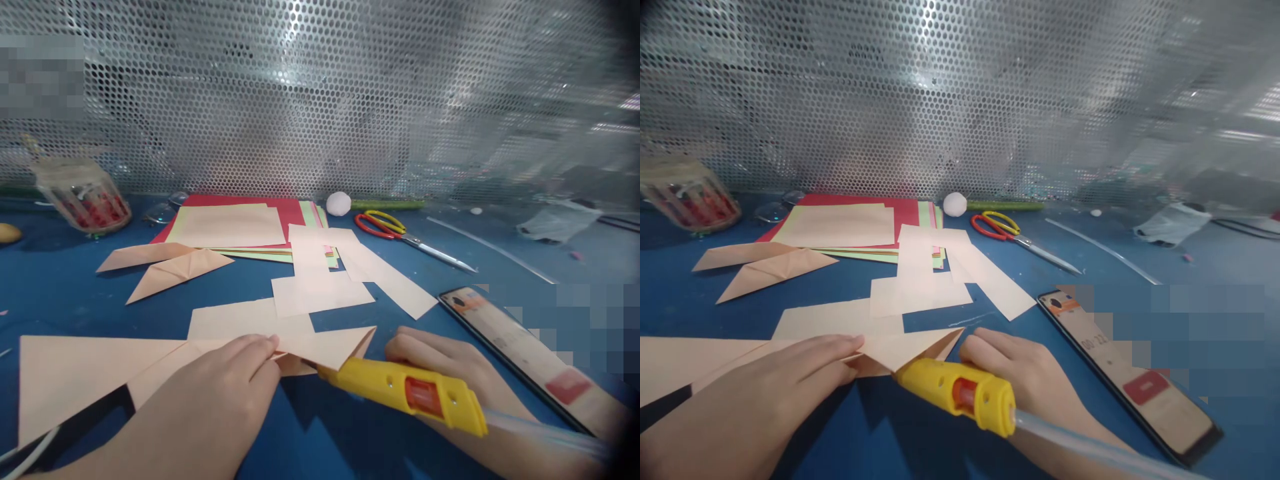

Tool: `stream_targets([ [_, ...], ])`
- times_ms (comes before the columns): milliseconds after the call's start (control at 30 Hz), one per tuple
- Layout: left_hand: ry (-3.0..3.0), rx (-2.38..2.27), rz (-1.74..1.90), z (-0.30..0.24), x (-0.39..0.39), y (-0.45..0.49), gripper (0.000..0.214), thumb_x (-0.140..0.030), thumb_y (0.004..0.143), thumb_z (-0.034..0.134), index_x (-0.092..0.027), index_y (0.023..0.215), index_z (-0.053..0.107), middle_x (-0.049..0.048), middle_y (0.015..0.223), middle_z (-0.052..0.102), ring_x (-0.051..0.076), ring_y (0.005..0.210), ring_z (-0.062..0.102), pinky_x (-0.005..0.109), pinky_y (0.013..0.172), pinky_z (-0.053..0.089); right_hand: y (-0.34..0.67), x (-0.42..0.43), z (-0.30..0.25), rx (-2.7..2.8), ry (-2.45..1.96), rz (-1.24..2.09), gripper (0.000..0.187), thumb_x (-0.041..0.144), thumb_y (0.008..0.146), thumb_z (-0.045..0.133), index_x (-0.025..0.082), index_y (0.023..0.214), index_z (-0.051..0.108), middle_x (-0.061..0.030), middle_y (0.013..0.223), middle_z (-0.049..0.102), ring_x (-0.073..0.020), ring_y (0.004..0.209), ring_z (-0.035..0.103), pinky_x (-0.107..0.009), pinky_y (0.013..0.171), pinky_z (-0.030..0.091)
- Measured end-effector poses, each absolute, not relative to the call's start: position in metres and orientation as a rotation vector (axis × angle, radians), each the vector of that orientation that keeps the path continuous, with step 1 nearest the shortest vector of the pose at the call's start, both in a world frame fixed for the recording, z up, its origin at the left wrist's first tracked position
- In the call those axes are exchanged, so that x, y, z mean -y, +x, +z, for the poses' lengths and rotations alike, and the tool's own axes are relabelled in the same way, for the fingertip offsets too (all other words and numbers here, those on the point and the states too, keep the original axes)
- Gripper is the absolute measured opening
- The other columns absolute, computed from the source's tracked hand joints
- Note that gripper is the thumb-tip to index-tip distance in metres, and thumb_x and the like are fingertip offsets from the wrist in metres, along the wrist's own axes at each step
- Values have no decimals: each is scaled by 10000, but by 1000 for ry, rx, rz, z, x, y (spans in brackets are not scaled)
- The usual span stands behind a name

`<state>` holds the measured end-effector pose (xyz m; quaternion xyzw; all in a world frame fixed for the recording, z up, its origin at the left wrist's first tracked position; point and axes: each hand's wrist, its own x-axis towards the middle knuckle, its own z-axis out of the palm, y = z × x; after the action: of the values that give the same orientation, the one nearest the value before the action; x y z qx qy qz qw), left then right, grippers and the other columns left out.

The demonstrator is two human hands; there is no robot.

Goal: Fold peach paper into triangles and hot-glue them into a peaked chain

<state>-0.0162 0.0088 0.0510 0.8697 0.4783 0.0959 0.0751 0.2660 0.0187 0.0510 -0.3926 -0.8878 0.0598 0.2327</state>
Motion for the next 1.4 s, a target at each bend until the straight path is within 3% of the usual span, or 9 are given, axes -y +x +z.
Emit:
stream_targets([
  [167, 2687, -1409, 223, 55, -9, -16, 501, -136, 843, 495, -254, 1303, 655, 45, 1251, 727, 215, 1188, 662, 337, 1052, 512, 264, -19, 45, 2387, -993, 69, 222, 251, 980, 496, 263, 775, 412, 83, 575, 492, -91, 406, 464, -213, 398, 326],
  [433, 3094, -1197, 188, 41, -6, -20, 633, 22, 778, 275, -152, 1176, 736, 113, 1196, 747, 232, 1027, 746, 359, 903, 599, 265, -17, 32, 2374, -954, -95, 157, 275, 1043, 367, 265, 888, 390, 83, 600, 448, -101, 420, 419, -245, 413, 268],
  [633, 3132, -1257, 108, 51, -4, -16, 681, 73, 768, 255, -186, 1157, 750, 57, 1193, 751, 189, 1028, 746, 305, 918, 585, 266, -17, 34, 2378, -982, 28, 63, 276, 1008, 437, 269, 1044, 489, 62, 646, 574, -118, 441, 528, -228, 414, 352],
  [733, 3148, -1246, 11, 60, -5, -14, 707, 90, 761, 250, -201, 1175, 744, 38, 1213, 740, 176, 1051, 738, 291, 924, 574, 268, -16, 33, 2382, -1051, 104, 271, 263, 968, 454, 294, 1237, 461, 58, 730, 660, -129, 511, 638, -213, 465, 448],
  [867, 3153, -1175, 58, 58, -6, -17, 667, 69, 788, 264, -157, 1219, 720, 87, 1233, 727, 216, 1056, 739, 314, 906, 584, 268, -15, 33, 2356, -1085, 168, 405, 217, 900, 485, 324, 1290, 454, 87, 711, 652, -114, 482, 637, -201, 448, 434],
  [967, 3144, -1157, 93, 56, -6, -18, 638, 64, 795, 270, -137, 1181, 737, 109, 1211, 735, 231, 1042, 744, 324, 908, 585, 268, -14, 34, 2357, -1107, 207, 389, 189, 872, 517, 322, 1237, 496, 88, 691, 633, -109, 471, 613, -203, 445, 414],
  [1133, 3205, -1168, 107, 62, -8, -12, 659, 84, 765, 259, -149, 1112, 768, 83, 1144, 763, 204, 987, 760, 295, 910, 579, 270, -15, 36, 2402, -1140, 156, 134, 189, 861, 522, 292, 946, 530, 81, 606, 544, -117, 422, 503, -232, 404, 348],
  [1300, 3245, -1229, -23, 66, -5, -11, 735, 97, 726, 257, -234, 1157, 752, 1, 1193, 743, 145, 1032, 742, 249, 890, 569, 270, -15, 39, 2342, -1090, 209, 198, 129, 799, 546, 293, 896, 494, 88, 598, 575, -111, 397, 524, -237, 366, 349],
  [1400, 3249, -1240, -37, 66, -4, -12, 724, 92, 737, 261, -228, 1162, 751, 8, 1200, 740, 144, 1042, 739, 242, 915, 558, 270, -15, 38, 2306, -1063, 227, 210, 111, 768, 538, 290, 865, 484, 91, 582, 581, -108, 363, 517, -242, 329, 330],
])
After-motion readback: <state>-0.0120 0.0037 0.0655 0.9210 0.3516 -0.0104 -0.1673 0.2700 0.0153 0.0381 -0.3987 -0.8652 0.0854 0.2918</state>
